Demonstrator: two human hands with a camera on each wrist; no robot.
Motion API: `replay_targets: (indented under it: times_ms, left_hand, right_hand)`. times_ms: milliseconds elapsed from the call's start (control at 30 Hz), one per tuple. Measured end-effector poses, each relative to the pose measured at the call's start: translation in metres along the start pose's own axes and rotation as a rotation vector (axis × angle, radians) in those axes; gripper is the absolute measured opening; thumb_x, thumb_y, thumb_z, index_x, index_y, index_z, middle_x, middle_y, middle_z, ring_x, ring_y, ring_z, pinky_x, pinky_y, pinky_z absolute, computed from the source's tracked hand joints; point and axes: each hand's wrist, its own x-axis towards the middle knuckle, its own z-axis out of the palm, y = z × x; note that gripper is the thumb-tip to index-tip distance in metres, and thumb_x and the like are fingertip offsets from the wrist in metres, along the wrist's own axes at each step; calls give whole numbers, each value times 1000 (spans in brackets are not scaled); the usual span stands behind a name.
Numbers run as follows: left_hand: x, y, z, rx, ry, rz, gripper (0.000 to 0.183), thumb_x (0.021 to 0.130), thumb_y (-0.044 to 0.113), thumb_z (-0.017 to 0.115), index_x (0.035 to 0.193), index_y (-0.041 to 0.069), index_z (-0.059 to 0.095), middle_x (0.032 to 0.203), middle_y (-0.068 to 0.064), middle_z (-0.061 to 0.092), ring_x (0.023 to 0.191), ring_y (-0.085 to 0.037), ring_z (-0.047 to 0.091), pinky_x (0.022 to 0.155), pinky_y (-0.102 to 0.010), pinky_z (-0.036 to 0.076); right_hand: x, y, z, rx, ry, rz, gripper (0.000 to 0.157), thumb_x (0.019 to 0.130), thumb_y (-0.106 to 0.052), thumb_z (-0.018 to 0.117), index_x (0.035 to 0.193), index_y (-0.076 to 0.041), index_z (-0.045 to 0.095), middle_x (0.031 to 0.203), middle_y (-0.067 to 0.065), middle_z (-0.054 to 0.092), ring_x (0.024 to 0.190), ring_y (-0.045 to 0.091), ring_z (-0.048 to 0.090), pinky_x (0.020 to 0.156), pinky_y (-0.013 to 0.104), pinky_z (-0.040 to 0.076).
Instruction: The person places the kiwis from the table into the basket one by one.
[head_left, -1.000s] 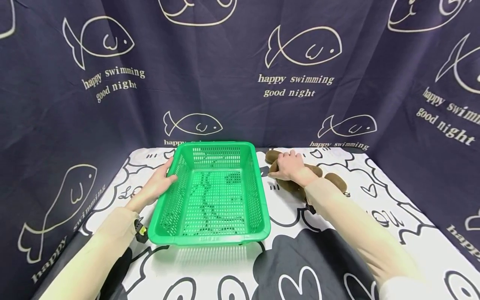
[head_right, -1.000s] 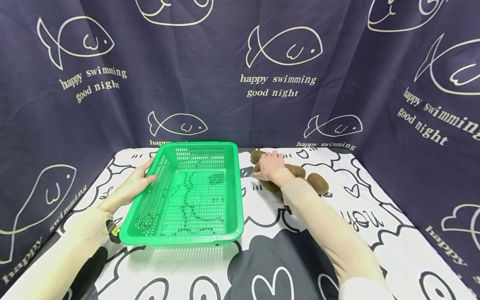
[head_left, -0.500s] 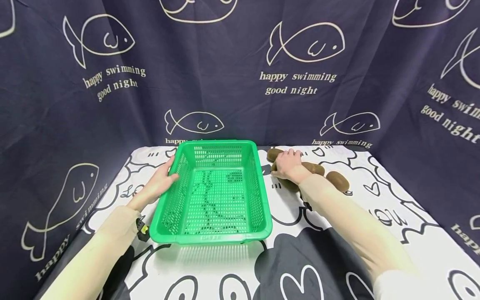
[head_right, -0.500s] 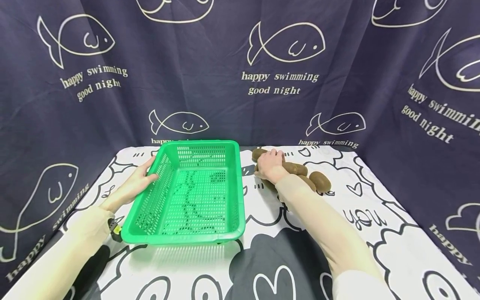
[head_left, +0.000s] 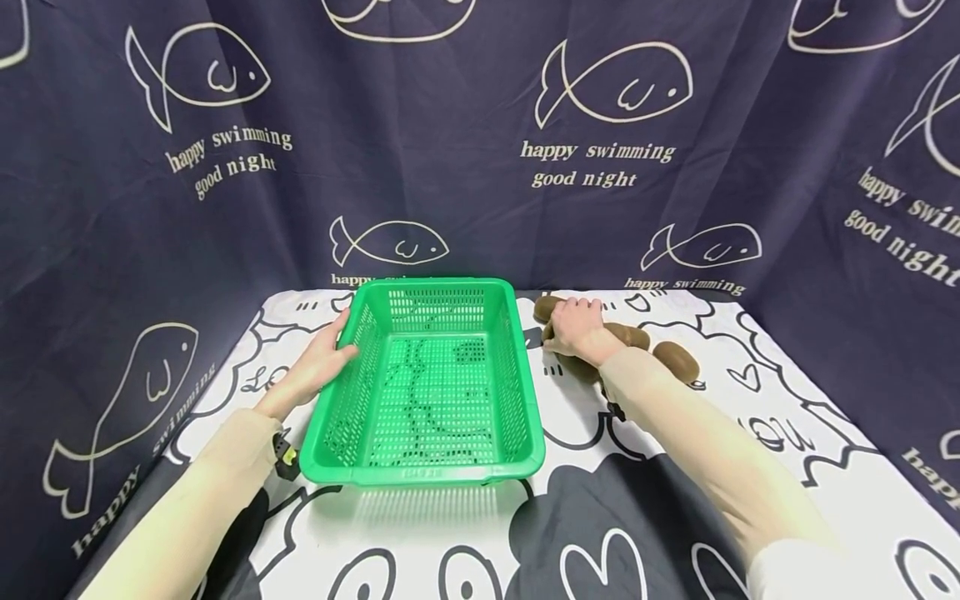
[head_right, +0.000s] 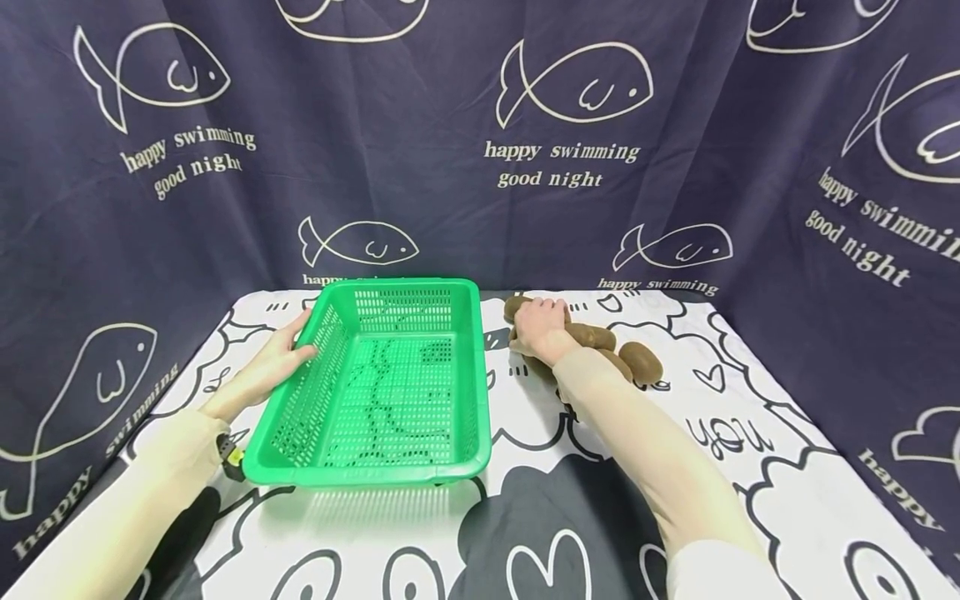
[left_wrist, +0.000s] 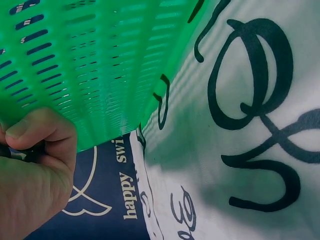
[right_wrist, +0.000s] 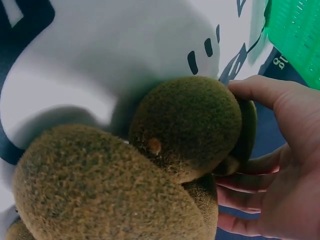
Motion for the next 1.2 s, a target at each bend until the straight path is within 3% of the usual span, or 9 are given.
replay_targets:
  times_ms: [433,700,933,1200]
  left_hand:
    - [-1,1,0,-2,5,-12,80,87,3,47,155,2,3,159,-24,14,126,-38,41,106,-51,40]
    - [-2,2,-1,-24,-2,-19,81,87,3,47,155,4,2,159,-25,15,125,-38,41,105,-51,41]
    - [-1,3,-1,-10,0,-21,81,87,3,47,155,2,2,159,-24,13,128,-39,39,108,-53,38]
    - [0,2,-1,0,4,-20,80,87,4,46,155,3,3,159,-24,15,128,-39,39,109,-54,37]
  right_hand:
    - [-5,5,-17,175,154,-38,66,70,-38,75,106,12,52,108,29,48,83,46,62,76,54,54]
    - [-11,12,-37,303,237,-89,69,70,-34,80,110,11,47,112,29,44,89,47,59,77,57,53]
    - [-21,21,-45,325,366,-172,70,69,-35,80,114,8,48,109,26,50,93,44,55,80,57,50]
    - [-28,25,-40,307,441,-228,68,69,-32,77,117,7,50,110,24,53,91,43,56,78,56,50]
